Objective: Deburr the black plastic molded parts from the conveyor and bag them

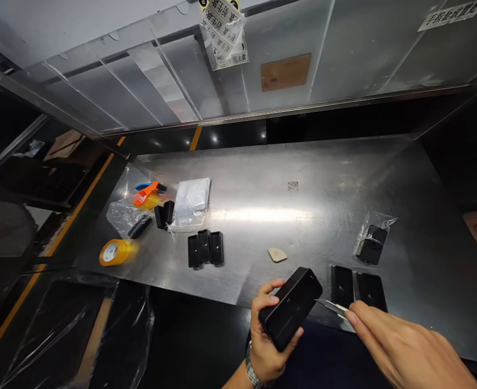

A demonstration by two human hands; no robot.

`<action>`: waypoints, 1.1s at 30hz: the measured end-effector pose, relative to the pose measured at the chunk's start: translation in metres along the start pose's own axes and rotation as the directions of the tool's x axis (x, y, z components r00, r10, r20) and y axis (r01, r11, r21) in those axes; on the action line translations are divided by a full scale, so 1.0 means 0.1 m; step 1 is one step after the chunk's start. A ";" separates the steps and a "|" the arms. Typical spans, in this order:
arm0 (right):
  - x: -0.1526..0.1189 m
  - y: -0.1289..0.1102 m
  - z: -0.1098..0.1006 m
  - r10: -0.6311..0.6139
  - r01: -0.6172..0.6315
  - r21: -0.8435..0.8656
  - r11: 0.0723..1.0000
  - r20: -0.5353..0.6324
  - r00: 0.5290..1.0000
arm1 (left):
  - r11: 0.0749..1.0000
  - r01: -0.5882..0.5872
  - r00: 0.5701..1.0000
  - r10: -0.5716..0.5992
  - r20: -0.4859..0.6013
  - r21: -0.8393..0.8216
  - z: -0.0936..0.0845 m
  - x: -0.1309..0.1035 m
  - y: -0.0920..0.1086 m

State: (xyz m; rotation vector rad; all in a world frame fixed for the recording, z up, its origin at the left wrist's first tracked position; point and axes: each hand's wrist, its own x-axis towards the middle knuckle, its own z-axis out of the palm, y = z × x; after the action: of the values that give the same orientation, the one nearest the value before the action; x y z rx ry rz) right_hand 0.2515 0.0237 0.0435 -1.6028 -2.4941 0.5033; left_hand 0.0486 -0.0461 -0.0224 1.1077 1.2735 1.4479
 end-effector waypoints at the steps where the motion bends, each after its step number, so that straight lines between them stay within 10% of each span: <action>1: 0.01 0.00 0.01 -0.026 0.025 0.003 1.000 0.036 0.999 | 1.000 -0.018 1.000 0.018 -0.004 0.021 0.01 0.00 0.00; 23: 0.06 -0.03 0.26 0.029 -0.057 0.075 0.996 0.333 0.942 | 0.942 -0.309 0.948 0.315 -0.035 0.129 0.18 -0.03 -0.08; 33: 0.05 -0.05 0.30 0.040 -0.061 0.061 0.996 0.294 0.955 | 0.929 -0.329 0.936 0.345 -0.072 0.168 0.22 -0.08 -0.11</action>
State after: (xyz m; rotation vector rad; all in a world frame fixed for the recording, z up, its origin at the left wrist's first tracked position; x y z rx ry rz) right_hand 0.2367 0.0200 0.0169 -1.6771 -2.6092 0.8839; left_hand 0.0725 -0.0483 -0.0323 1.4278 1.3283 1.6987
